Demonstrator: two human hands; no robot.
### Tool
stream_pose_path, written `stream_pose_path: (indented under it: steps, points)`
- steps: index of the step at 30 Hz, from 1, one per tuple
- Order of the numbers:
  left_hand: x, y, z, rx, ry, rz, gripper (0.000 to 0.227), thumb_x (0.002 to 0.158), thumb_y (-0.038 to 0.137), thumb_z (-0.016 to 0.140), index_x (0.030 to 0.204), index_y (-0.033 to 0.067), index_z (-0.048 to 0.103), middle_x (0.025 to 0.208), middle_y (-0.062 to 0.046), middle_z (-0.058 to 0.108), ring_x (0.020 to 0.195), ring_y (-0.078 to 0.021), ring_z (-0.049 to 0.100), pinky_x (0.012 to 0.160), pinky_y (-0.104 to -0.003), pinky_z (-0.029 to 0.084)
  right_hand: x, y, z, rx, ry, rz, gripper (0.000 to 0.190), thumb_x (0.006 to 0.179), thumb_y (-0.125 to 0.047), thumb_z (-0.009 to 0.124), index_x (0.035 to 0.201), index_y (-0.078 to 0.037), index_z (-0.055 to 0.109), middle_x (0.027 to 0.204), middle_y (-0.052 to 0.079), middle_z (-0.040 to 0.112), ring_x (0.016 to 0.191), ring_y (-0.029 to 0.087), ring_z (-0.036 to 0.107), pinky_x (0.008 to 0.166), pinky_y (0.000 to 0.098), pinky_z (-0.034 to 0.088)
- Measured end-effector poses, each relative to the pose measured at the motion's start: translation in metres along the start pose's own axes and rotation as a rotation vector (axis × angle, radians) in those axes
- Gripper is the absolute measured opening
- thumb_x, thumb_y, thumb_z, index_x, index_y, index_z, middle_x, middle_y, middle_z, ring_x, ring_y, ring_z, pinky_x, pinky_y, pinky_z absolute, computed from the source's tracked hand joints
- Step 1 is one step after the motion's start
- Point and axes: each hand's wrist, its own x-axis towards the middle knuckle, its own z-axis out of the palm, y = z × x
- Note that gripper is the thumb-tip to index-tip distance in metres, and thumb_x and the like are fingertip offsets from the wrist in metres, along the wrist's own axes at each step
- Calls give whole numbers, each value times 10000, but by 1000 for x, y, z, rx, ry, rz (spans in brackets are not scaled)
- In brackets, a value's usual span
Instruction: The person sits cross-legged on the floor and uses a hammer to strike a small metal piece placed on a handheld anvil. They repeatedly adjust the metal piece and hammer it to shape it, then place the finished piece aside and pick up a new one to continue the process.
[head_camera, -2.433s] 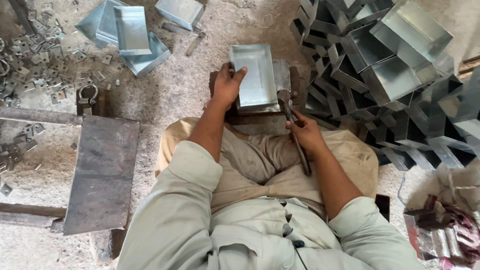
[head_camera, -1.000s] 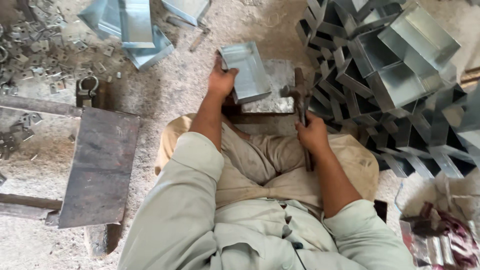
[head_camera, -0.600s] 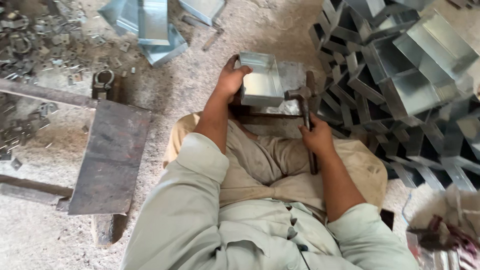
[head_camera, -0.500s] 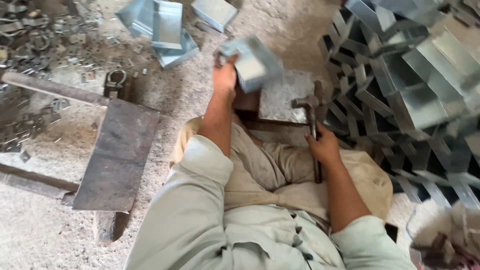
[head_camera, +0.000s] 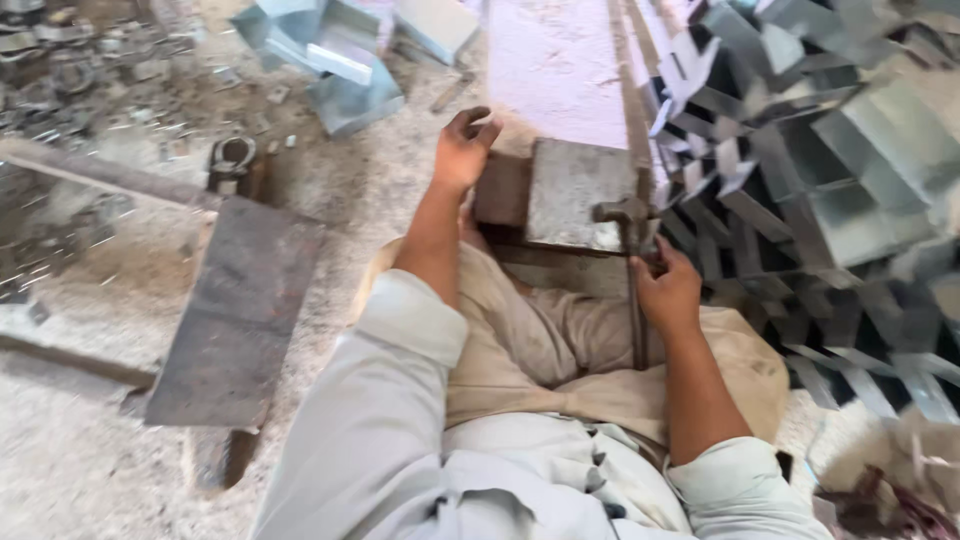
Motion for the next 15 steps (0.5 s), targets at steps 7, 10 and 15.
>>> stream_pose_path:
  steps: [7, 10, 15]
  points:
    - [-4, -5, -1, 423, -131, 209, 413, 936, 255, 731, 1298, 64, 677, 1042, -154, 773, 886, -225, 748, 789, -362, 590, 47, -20, -116, -133, 466, -207, 251, 975, -93, 765, 1204, -2, 715, 1163, 177, 704, 1059, 316, 702, 914, 394, 570]
    - [-17, 14, 2, 511, -156, 225, 403, 930, 245, 753, 1289, 70, 696, 1051, -167, 773, 923, -248, 740, 822, -372, 577, 81, 0, -154, -384, 498, -195, 363, 967, -125, 786, 1306, -36, 692, 1304, 189, 660, 1273, 395, 563, 1093, 488, 451]
    - [-26, 23, 11, 454, -235, 113, 427, 933, 263, 742, 1305, 69, 665, 1063, -153, 768, 935, -227, 744, 836, -349, 579, 129, 53, -167, -674, 323, -20, 648, 875, -199, 815, 1446, -22, 566, 1404, 248, 530, 1373, 526, 302, 1009, 708, 253]
